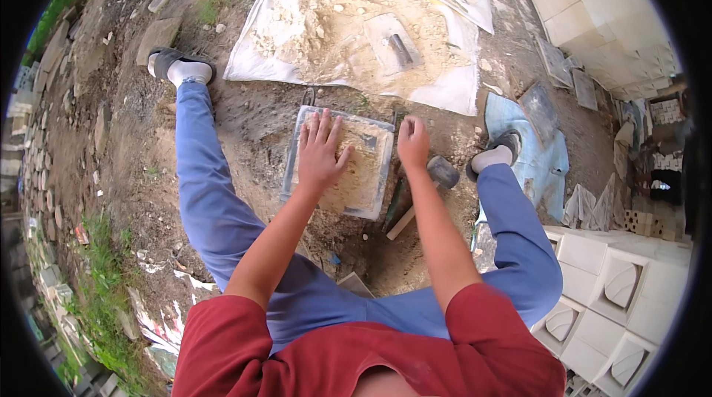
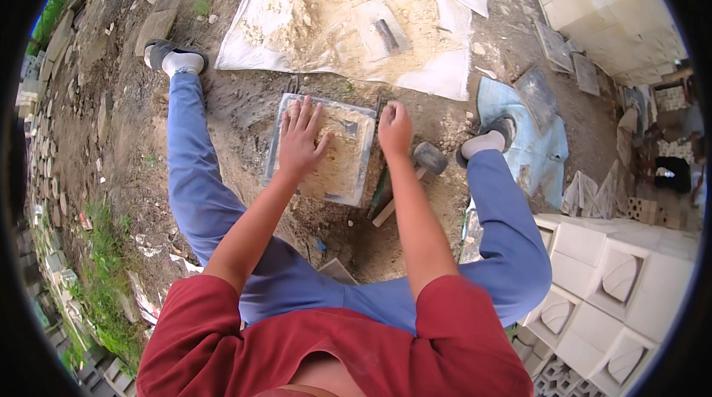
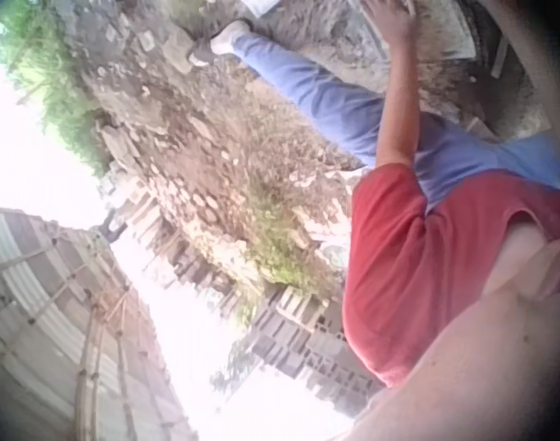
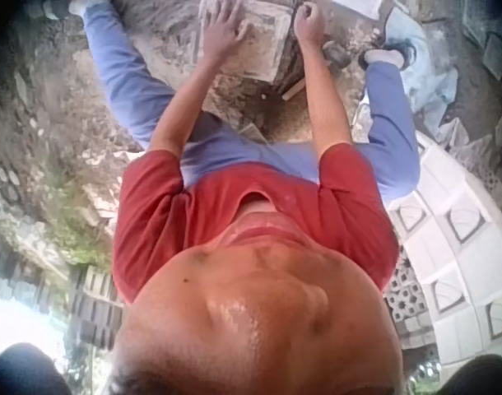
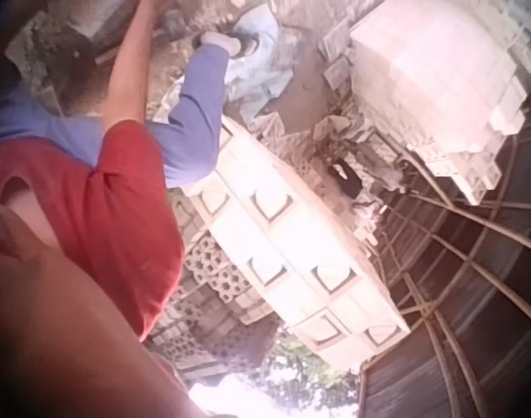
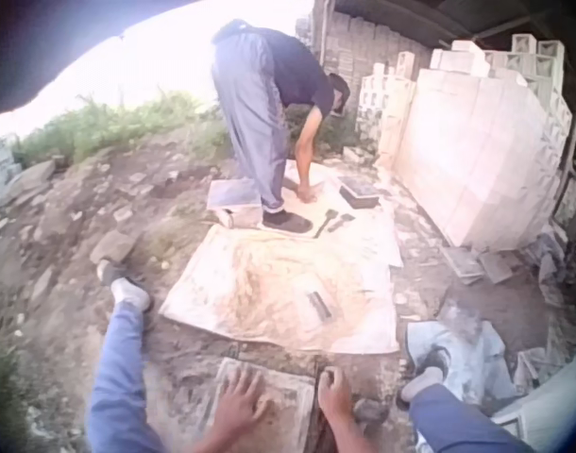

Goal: The person taps a mold with a rubber mallet, moves a stone tile, adds powder mixture into the mold using a trowel, and presses the material by hand.

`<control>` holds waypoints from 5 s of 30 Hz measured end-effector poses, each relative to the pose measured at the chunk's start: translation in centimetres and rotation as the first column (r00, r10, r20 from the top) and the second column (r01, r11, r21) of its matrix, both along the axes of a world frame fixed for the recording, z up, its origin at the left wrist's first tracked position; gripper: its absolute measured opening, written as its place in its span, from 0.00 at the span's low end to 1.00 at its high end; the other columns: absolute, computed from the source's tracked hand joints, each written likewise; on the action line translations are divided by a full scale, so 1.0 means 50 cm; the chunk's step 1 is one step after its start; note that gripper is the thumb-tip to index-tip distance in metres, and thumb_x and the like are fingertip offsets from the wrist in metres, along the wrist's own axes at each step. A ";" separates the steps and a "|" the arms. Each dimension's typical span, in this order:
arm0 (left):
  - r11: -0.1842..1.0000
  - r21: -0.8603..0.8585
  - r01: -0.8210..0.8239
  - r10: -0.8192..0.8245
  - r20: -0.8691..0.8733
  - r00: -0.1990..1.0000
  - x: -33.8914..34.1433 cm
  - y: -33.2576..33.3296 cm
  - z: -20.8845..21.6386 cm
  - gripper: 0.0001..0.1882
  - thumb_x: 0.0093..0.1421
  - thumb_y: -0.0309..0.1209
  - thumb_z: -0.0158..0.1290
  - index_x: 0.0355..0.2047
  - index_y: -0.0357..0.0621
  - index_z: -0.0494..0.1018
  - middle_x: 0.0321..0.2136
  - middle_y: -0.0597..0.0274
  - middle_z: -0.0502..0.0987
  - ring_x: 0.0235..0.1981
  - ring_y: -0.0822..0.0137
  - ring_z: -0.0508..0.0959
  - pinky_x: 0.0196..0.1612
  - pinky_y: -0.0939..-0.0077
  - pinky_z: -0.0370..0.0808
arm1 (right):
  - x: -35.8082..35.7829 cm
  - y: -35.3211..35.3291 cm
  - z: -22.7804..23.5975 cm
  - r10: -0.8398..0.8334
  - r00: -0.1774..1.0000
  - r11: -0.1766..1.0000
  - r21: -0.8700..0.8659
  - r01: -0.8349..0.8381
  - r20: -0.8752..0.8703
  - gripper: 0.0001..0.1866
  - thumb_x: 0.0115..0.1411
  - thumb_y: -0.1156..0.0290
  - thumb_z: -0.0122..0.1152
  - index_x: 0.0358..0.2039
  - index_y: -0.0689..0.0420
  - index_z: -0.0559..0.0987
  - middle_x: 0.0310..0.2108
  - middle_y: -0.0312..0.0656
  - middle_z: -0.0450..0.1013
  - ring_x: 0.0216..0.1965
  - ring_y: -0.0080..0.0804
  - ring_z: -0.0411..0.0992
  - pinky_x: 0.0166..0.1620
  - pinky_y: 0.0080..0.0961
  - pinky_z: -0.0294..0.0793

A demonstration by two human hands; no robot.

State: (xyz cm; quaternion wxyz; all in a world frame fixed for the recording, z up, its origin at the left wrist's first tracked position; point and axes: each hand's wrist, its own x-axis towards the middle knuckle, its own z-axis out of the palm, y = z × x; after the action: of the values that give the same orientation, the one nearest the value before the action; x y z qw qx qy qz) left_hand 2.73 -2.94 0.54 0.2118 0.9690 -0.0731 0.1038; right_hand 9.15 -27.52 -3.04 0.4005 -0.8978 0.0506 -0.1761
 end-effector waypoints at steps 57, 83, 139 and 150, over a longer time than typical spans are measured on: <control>-0.263 -0.842 -0.471 0.257 -0.531 0.807 -0.037 0.151 -0.113 0.32 0.75 0.53 0.35 0.55 0.38 0.76 0.50 0.44 0.81 0.52 0.57 0.80 0.57 0.64 0.73 | -0.231 0.170 0.308 0.359 0.773 0.544 -0.555 -0.629 -0.524 0.25 0.65 0.46 0.58 0.29 0.59 0.76 0.25 0.51 0.78 0.28 0.54 0.78 0.32 0.49 0.76; 0.682 -0.282 -0.674 0.324 -0.710 0.625 -0.044 0.128 0.013 0.45 0.55 0.75 0.52 0.47 0.42 0.79 0.45 0.47 0.84 0.48 0.48 0.84 0.50 0.53 0.79 | -0.141 0.117 0.248 0.180 0.782 0.682 -0.497 -0.536 -0.597 0.24 0.63 0.51 0.55 0.33 0.63 0.82 0.32 0.58 0.79 0.36 0.57 0.79 0.42 0.50 0.78; 0.640 -0.251 -0.726 0.457 -0.636 0.622 -0.046 0.113 0.002 0.41 0.72 0.63 0.30 0.46 0.42 0.83 0.46 0.42 0.82 0.49 0.41 0.81 0.53 0.47 0.75 | -0.148 0.119 0.209 0.092 0.768 0.791 -0.422 -0.443 -0.634 0.25 0.61 0.52 0.55 0.36 0.65 0.84 0.37 0.63 0.80 0.41 0.60 0.79 0.48 0.51 0.79; 0.645 -0.250 -0.723 0.457 -0.632 0.626 -0.043 0.110 0.007 0.41 0.72 0.62 0.29 0.46 0.41 0.83 0.46 0.40 0.82 0.49 0.40 0.81 0.53 0.48 0.75 | -0.151 0.118 0.215 0.083 0.764 0.805 -0.409 -0.430 -0.640 0.25 0.62 0.52 0.55 0.36 0.66 0.84 0.38 0.63 0.80 0.42 0.60 0.80 0.48 0.51 0.79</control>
State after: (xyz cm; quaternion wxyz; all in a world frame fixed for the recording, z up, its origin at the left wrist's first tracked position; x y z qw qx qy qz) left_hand 0.56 2.57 0.90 0.4090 0.8397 0.3487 -0.0783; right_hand 1.61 -21.63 7.73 0.1196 -0.9789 -0.0064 0.1657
